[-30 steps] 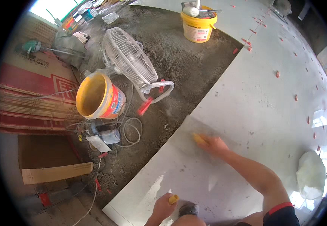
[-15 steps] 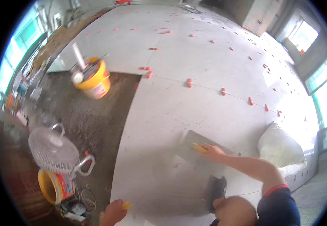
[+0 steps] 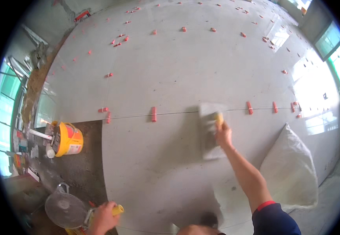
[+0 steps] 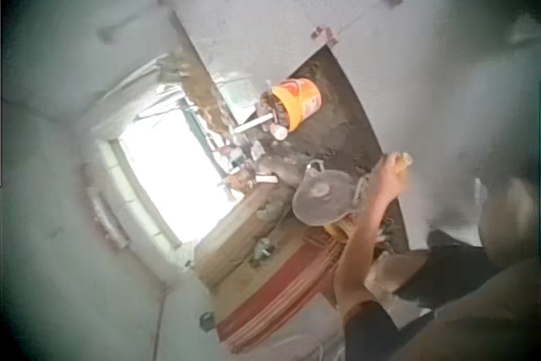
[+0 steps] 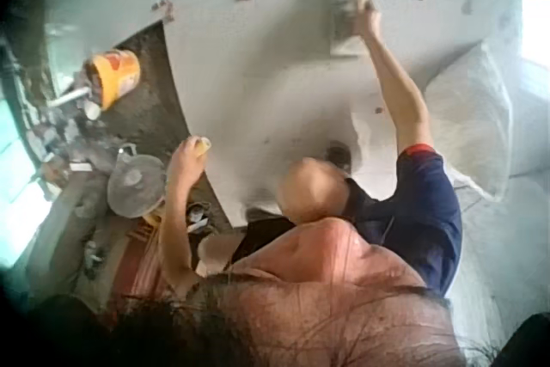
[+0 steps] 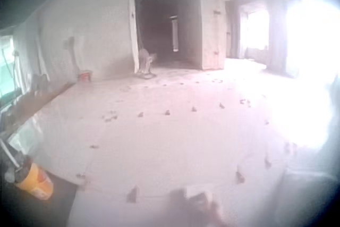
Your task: The person uses a trowel to spread material over floor tiles and uses a scraper to clean the joints between the tiles.
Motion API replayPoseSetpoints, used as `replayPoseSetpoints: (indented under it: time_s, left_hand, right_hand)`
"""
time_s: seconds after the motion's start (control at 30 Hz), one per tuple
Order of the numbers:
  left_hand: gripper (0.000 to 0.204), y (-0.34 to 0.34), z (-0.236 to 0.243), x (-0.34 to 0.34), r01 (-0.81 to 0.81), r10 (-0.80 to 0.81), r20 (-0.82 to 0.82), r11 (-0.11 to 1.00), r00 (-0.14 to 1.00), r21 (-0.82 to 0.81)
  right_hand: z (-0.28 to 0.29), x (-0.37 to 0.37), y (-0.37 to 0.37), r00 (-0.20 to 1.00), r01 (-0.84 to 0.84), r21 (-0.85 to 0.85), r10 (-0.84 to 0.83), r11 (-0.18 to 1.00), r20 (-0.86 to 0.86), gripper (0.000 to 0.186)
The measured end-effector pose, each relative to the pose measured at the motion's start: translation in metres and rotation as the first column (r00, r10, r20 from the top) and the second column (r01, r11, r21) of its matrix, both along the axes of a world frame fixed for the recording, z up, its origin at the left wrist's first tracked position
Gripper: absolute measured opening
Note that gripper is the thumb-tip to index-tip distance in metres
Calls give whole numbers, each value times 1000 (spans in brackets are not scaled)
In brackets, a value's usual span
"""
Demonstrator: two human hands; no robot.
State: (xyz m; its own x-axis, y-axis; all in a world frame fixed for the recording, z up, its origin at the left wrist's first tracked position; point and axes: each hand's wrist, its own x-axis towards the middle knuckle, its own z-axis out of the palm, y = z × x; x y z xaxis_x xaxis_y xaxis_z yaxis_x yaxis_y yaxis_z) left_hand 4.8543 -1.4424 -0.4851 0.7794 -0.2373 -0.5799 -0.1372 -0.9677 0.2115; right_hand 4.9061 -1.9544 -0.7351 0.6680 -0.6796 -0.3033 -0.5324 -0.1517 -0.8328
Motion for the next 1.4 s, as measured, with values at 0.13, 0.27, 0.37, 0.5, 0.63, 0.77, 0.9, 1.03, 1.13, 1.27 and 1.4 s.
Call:
replayPoseSetpoints:
  time_s: [0.13, 0.27, 0.37, 0.5, 0.63, 0.77, 0.9, 1.03, 1.13, 1.27, 1.4]
  left_hand:
    - [23, -13, -33, 43, 99, -98, 24, 995, 995, -33]
    - [22, 2, -43, 78, -4, 4, 1, 1000, 1000, -1]
    - [22, 3, -87, 118, -75, 84, 73, 991, 994, -111]
    - [21, -33, -147, 191, -76, 93, 115, 987, 989, -141]
    - [18, -162, -179, 320, 179, -88, 303, 941, 949, -287]
    - [26, -356, -239, 395, 450, -400, 252, 874, 881, -185]
    - [62, -482, -263, 399, 569, -563, 102, 821, 820, -49]
    - [84, -517, -276, 424, 527, -524, 96, 850, 846, -5]
    - [83, -546, -269, 418, 491, -491, -17, 870, 871, 46]
    - [82, -571, -275, 411, 517, -511, -77, 848, 856, 117]
    - [82, -557, -263, 426, 516, -518, -40, 837, 854, 181]
  right_hand:
    - [-53, -39, 41, 810, -586, -208, 554, 784, -192, 41]
    - [-54, -11, 0, 769, -620, -2, 608, 784, -199, 51]
    - [-45, -49, -166, 991, 28, 34, -24, 999, -133, 27]
    - [-13, -59, -190, 966, 214, -53, -219, 975, -134, 22]
    - [-1, -9, -121, 922, -141, 6, 134, 990, -363, 40]
    - [6, 6, -159, 945, 71, 177, -10, 982, -327, 43]
    - [-4, -14, -203, 962, 204, 96, -181, 974, -204, 40]
    - [10, -13, -177, 934, -173, 240, 237, 955, -269, 49]
    - [19, -51, -221, 946, -50, 403, 172, 914, -274, 45]
    - [-2, -107, -342, 665, 746, 4, -745, 665, -51, 31]
    - [-3, -85, -315, 826, 564, 149, -555, 812, -100, 37]
